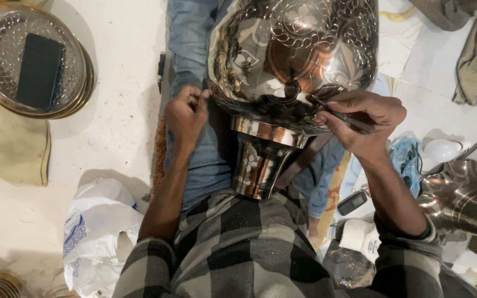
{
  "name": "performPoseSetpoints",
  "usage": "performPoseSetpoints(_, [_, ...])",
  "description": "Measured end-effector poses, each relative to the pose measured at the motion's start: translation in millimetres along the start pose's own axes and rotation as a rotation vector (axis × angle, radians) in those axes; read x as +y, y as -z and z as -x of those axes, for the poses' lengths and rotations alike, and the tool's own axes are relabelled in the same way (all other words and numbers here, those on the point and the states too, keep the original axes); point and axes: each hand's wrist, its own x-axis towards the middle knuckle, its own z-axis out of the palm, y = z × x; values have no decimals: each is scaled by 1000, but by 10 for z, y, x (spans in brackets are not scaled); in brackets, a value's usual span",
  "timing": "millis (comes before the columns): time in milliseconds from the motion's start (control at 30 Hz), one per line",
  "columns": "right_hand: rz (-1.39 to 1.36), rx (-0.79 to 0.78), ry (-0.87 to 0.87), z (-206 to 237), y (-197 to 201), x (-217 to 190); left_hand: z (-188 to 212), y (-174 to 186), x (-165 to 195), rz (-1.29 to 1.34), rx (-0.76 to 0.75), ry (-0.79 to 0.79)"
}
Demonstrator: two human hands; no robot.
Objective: The person sits on the floor with a large brass vessel on their lap and engraves decorative floral patterns into its surface. They hold a small chisel against the metal with one hand and strike it with a wooden mallet held in the other hand, repositioning the chisel repeatedly to work different areas of the design.
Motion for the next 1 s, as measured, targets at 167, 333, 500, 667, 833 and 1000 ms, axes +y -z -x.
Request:
performPoseSetpoints(167, [-109, -39, -47, 6, 65, 31, -50, -11, 55, -111, -24, 34])
performPoseSetpoints(333, [13, -68, -6, -57, 31, 15, -56, -4, 61, -104, -27, 28])
performPoseSetpoints(500, [132, -90, 66, -160, -30, 29, -63, 5, 74, -95, -28, 21])
performPoseSetpoints(667, [178, -76, 133, -190, -64, 55, -72, 9, 113, -83, -22, 45])
performPoseSetpoints(833, [242, -57, 176, -169, -64, 60, -81, 15, 139, -86, -32, 42])
performPoseSetpoints(1000, [307, -48, 188, -169, -70, 61, -91, 1, 134, -136, -7, 13])
